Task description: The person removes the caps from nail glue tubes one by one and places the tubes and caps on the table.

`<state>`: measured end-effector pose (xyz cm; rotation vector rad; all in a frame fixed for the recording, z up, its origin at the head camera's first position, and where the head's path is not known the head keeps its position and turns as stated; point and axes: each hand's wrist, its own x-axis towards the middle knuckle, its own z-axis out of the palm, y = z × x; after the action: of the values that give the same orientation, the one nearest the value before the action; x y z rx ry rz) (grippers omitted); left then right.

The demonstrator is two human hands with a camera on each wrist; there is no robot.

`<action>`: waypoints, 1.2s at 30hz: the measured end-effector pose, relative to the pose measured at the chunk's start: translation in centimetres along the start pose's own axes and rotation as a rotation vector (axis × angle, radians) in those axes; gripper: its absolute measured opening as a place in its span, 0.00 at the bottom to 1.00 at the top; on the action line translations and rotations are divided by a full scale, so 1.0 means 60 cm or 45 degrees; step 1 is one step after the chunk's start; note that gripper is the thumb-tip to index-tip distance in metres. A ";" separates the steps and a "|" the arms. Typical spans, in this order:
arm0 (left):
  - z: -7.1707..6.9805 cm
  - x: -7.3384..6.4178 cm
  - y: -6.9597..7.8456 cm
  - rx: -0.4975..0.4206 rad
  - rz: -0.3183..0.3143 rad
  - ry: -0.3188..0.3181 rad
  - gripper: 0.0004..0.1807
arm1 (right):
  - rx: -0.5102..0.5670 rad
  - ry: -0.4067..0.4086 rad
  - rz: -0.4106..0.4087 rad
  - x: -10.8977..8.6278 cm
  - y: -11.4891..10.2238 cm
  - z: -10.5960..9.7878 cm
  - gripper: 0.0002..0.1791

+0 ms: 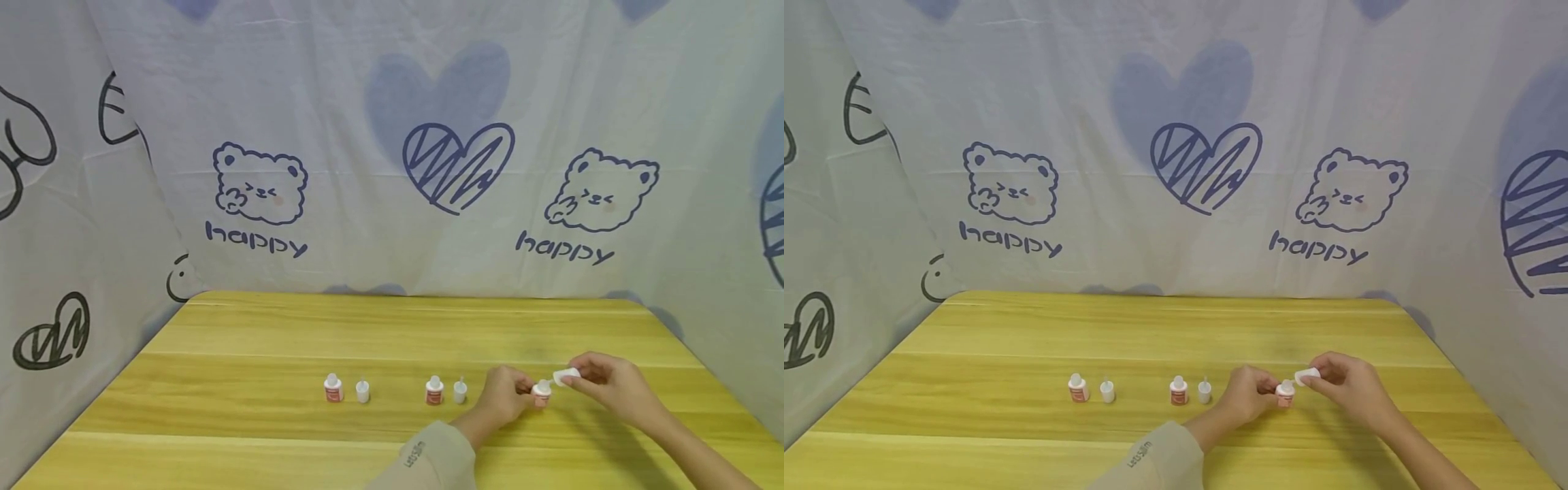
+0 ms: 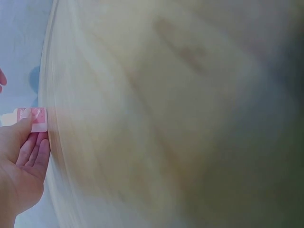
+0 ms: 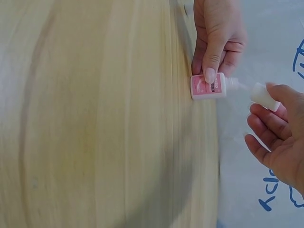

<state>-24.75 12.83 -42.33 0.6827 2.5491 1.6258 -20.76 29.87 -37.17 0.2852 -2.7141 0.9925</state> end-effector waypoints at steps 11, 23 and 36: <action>0.000 0.001 -0.003 -0.021 -0.027 0.011 0.05 | -0.050 -0.091 -0.052 0.001 0.011 -0.006 0.09; 0.003 -0.001 -0.004 -0.008 -0.026 0.014 0.05 | -0.036 -0.277 -0.161 0.001 0.033 -0.004 0.10; 0.000 -0.002 0.004 -0.014 -0.048 0.002 0.05 | -0.003 -0.263 -0.200 -0.006 0.050 0.001 0.07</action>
<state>-24.58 12.89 -42.16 0.6286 2.5359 1.6280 -21.21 32.10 -39.13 0.6227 -2.8196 0.9630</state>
